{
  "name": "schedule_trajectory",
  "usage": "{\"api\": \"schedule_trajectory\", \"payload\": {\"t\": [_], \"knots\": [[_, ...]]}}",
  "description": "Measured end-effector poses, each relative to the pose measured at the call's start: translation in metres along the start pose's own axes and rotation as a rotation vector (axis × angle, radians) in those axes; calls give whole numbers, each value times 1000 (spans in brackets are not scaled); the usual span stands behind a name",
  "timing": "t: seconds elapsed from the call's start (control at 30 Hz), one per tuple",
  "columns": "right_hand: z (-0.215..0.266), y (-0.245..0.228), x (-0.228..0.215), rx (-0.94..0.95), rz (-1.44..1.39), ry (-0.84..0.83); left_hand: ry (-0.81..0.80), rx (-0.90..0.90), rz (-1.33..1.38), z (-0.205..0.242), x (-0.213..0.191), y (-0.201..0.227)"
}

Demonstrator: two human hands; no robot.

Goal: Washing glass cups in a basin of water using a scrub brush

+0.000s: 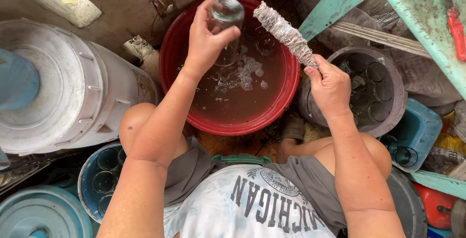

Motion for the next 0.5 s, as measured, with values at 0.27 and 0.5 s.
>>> {"api": "schedule_trajectory", "payload": {"t": [0.27, 0.5], "knots": [[7, 6, 13, 435, -51, -420, 277, -220, 517, -2, -28, -47], [10, -4, 31, 347, -216, -459, 420, -256, 778, 4, -31, -69]]}}
Point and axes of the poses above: each hand's wrist, its own z-axis away from the middle knuckle, its own x-axis out of the palm, y = z × x, the point moved 9 cm from there along -z, towards the middle knuckle, and after that the axes turned 13 degrees about -y, right-handed, at the moved point
